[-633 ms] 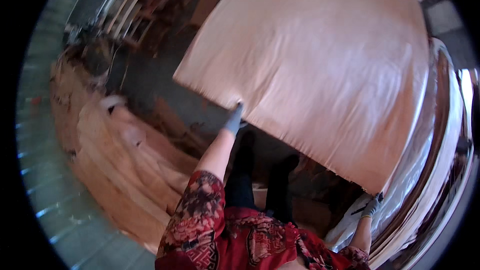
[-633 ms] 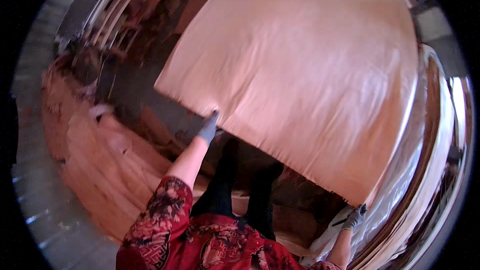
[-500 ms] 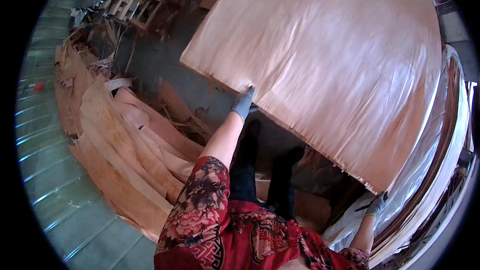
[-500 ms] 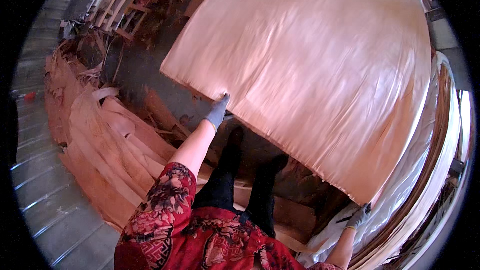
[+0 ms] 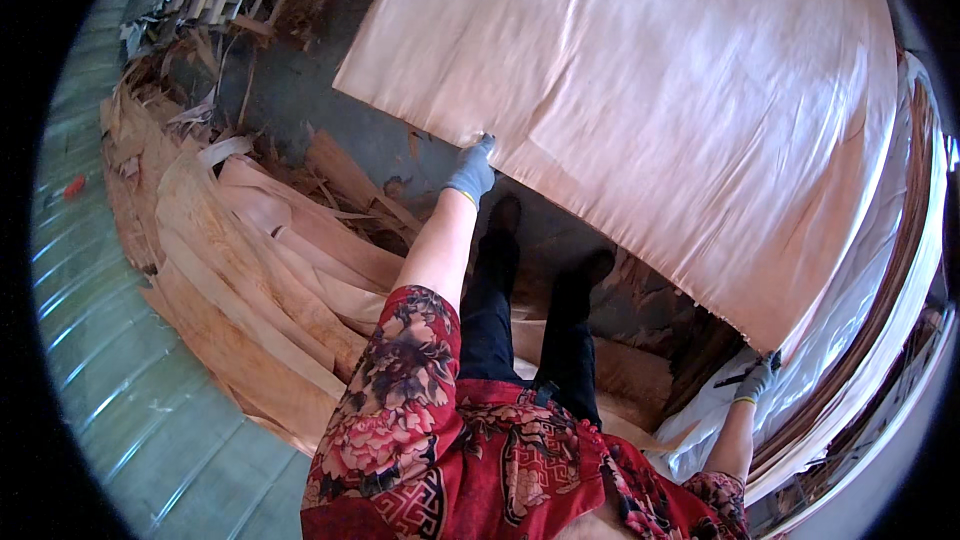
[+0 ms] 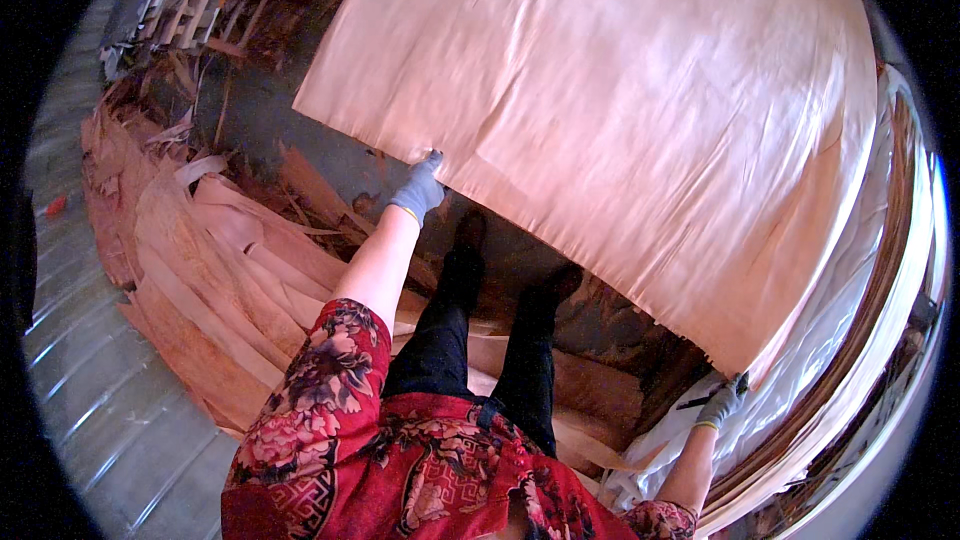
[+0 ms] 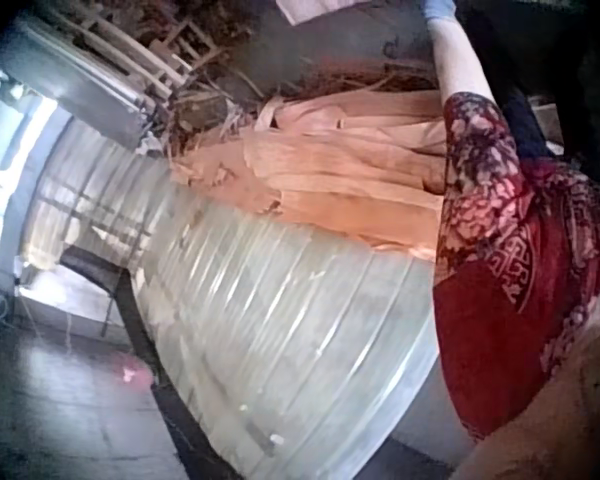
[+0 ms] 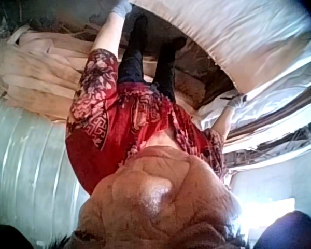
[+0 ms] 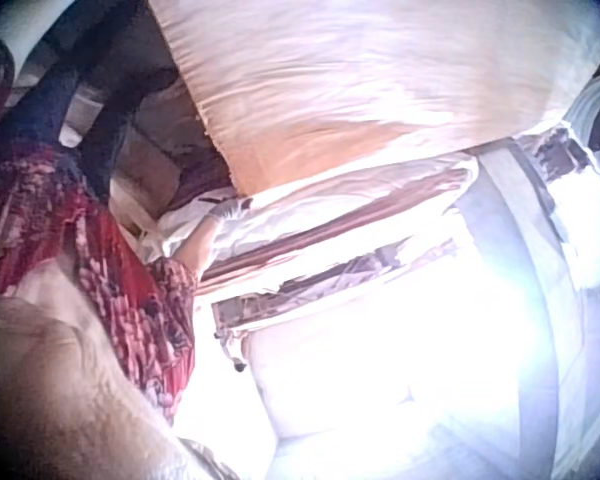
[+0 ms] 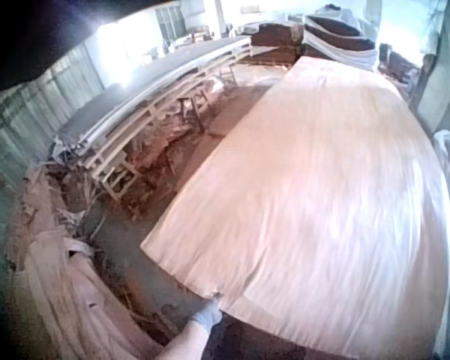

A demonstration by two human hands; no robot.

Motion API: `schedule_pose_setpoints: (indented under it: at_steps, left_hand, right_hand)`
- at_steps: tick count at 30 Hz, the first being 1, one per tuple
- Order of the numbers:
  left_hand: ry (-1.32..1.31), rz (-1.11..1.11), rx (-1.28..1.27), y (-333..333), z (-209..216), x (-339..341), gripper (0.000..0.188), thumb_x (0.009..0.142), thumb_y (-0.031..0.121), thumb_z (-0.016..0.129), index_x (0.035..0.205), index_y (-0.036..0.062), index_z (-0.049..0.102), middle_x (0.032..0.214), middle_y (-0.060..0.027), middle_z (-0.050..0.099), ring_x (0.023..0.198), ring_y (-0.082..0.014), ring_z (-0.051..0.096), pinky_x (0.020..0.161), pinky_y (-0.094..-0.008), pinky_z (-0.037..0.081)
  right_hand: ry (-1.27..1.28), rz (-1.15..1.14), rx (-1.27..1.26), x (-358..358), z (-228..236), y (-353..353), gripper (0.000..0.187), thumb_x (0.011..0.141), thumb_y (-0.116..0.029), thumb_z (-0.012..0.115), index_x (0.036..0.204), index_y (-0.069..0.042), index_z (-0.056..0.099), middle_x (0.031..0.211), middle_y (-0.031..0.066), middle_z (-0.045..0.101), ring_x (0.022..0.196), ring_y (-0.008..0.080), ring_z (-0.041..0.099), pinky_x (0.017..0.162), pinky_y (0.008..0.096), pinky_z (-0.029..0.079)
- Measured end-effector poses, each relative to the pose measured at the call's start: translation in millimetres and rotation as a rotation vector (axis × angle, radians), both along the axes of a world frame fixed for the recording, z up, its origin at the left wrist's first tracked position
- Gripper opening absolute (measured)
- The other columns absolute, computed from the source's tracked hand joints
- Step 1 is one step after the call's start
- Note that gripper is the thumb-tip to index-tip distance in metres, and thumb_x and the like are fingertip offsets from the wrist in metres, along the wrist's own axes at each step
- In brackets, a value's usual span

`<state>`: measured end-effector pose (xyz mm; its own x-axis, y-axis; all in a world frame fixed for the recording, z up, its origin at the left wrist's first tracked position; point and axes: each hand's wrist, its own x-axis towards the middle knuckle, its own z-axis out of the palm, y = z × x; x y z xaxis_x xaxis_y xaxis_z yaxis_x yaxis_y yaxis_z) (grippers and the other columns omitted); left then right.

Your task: The person applies thin wood veneer sheets to a large curved surface in a workshop. They smooth the veneer, trim excess edges with a utility knife, and use white tape to secure the sheets. The person repeatedly handles veneer sheets, a knife, and tape while working on the curved object.

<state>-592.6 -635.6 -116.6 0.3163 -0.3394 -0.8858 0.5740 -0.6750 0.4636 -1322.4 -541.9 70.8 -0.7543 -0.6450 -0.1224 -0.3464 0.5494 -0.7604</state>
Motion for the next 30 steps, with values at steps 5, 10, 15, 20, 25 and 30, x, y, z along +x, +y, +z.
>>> schedule_pose_setpoints:
  at_steps: [5, 10, 15, 20, 25, 30]
  left_hand:
    - [0.123, 0.132, -0.060, -9.7, 0.9, -5.9, 0.046, 0.084, 0.045, 0.052, 0.110, 0.0075, 0.054, 0.112, -0.0088, 0.057, 0.102, -0.0220, 0.053, 0.088, -0.0362, 0.042]
    - [0.114, -0.142, -0.106, -31.6, 64.2, -29.3, 0.062, 0.080, 0.058, 0.047, 0.123, 0.0125, 0.042, 0.123, -0.0094, 0.048, 0.107, -0.0274, 0.049, 0.091, -0.0434, 0.038]
    - [0.032, -0.176, 0.345, -23.4, 92.2, -38.7, 0.079, 0.076, 0.069, 0.044, 0.133, 0.0168, 0.031, 0.132, -0.0107, 0.039, 0.112, -0.0326, 0.045, 0.095, -0.0514, 0.031]
    - [0.171, 0.033, 0.146, -23.6, 57.8, -38.7, 0.076, 0.077, 0.069, 0.041, 0.134, 0.0194, 0.031, 0.136, -0.0116, 0.033, 0.123, -0.0315, 0.033, 0.097, -0.0526, 0.029]
    - [0.142, 0.009, 0.225, -28.1, 48.5, -34.8, 0.080, 0.076, 0.072, 0.034, 0.138, 0.0224, 0.025, 0.139, -0.0122, 0.030, 0.123, -0.0344, 0.033, 0.098, -0.0536, 0.024]
    - [0.018, -0.221, 0.302, -12.5, 76.8, -19.9, 0.078, 0.079, 0.069, 0.036, 0.137, 0.0174, 0.024, 0.130, -0.0260, 0.038, 0.115, -0.0397, 0.041, 0.092, -0.0543, 0.034]
  right_hand:
    - [0.016, 0.034, 0.001, 7.7, -6.0, 3.2, 0.036, 0.087, -0.019, 0.057, 0.116, 0.002, 0.054, 0.101, 0.0030, 0.059, 0.081, 0.0141, 0.052, 0.072, 0.0250, 0.044]
    - [-0.100, -0.267, -0.174, 27.3, -18.7, 39.7, 0.030, 0.088, -0.019, 0.053, 0.115, -0.006, 0.055, 0.085, 0.0010, 0.057, 0.055, 0.0079, 0.046, 0.046, 0.0217, 0.038]
    - [-0.084, -0.465, -0.209, 8.4, 1.5, 118.5, 0.031, 0.089, -0.011, 0.048, 0.119, -0.005, 0.053, 0.079, -0.0003, 0.056, 0.051, 0.0061, 0.039, 0.044, 0.0213, 0.032]
    - [0.565, -0.361, 0.209, -49.5, 95.3, 191.8, 0.026, 0.089, -0.015, 0.050, 0.110, -0.003, 0.058, 0.085, 0.0080, 0.063, 0.055, 0.0170, 0.052, 0.050, 0.0324, 0.040]
    - [0.562, -0.475, 0.012, -63.6, 223.7, 254.3, 0.028, 0.087, -0.004, 0.044, 0.111, 0.003, 0.056, 0.105, 0.0115, 0.061, 0.095, 0.0190, 0.056, 0.084, 0.0290, 0.041]
    - [0.672, -0.338, -0.016, -28.7, 305.7, 287.8, 0.031, 0.086, -0.001, 0.040, 0.114, 0.006, 0.053, 0.110, 0.0121, 0.059, 0.100, 0.0193, 0.054, 0.089, 0.0280, 0.039]
